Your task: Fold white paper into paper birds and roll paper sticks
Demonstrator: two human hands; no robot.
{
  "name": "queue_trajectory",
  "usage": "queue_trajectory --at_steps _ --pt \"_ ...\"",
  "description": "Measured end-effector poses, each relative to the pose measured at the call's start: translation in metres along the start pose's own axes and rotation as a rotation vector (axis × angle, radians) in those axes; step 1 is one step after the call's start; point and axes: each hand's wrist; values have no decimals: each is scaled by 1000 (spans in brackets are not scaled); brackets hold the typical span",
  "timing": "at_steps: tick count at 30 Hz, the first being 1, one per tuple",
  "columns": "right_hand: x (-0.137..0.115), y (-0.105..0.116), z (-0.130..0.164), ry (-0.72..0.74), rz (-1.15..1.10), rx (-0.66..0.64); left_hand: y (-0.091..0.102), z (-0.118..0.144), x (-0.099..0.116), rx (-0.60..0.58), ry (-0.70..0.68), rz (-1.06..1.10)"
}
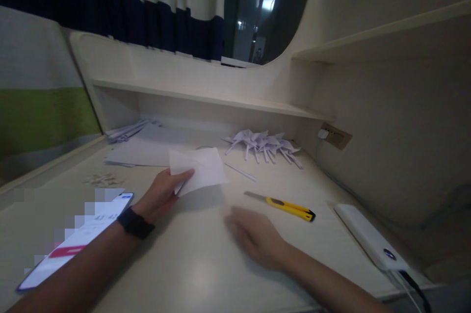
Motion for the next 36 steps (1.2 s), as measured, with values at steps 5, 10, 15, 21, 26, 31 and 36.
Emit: queue_trajectory --at_steps 5,10,15,21,26,31,36 --pt "-5 -1 17 187 176 -134 -5 0 1 2 14 16" --pt "-9 5 20 284 79 -130 -8 2 -4 -32 74 5" --pt "-5 4 16 93 -118 306 -15 5 -4 -82 146 -3" --pt "24 16 -33 -307 -864 576 -17 6 -7 -213 199 -14" --pt "36 23 -59 -484 -1155 331 -13 2 -14 -219 191 -43" --pt "43 16 -61 -487 -1127 329 -6 -1 -18 -151 167 -141" --pt "50 6 -60 -464 -989 362 -2 0 -18 -186 131 -103"
Point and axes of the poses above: each hand's wrist, its own z-axis away from the middle knuckle, its own y-axis out of the back of the hand, x = y × z, and after that the axes turned 10 degrees about -x, right-handed
